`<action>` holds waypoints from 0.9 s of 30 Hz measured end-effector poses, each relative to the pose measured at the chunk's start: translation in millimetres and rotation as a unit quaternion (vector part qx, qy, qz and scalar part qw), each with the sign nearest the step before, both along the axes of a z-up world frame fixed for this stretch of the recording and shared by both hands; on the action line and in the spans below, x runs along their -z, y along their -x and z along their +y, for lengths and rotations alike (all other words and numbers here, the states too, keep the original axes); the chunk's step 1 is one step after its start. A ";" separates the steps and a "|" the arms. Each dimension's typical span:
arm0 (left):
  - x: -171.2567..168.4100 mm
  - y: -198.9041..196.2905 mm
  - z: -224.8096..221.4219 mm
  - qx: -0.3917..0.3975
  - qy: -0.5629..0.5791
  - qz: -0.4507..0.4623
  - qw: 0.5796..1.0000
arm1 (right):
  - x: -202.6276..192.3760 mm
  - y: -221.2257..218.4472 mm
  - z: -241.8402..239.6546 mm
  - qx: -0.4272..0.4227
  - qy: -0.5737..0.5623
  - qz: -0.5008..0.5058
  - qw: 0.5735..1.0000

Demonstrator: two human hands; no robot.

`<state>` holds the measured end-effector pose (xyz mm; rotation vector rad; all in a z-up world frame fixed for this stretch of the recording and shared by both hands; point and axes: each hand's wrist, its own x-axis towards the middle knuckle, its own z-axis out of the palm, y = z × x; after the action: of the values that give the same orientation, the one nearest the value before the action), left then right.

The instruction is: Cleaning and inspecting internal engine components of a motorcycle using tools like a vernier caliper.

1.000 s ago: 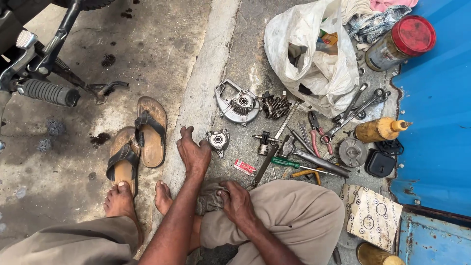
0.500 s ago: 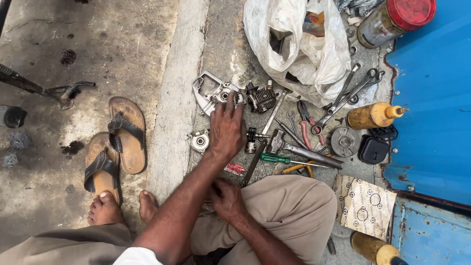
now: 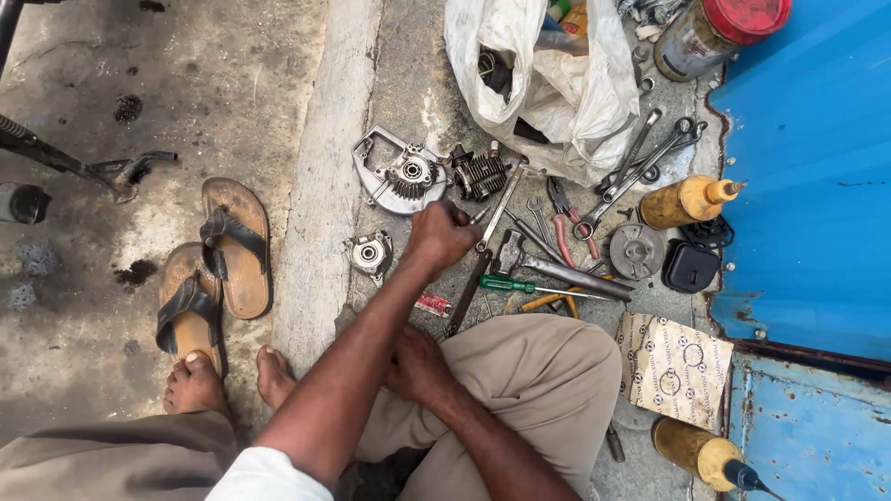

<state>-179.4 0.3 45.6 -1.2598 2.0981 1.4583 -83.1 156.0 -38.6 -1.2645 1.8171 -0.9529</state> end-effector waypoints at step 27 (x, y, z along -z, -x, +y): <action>-100.6 -341.8 130.6 -0.496 -0.298 0.436 0.690 | -194.3 -73.6 33.2 -0.068 0.232 -0.077 0.967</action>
<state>162.5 130.9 146.2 -1.6213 0.8064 3.3750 -9.5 189.3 155.7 -1.5210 1.4113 -1.4103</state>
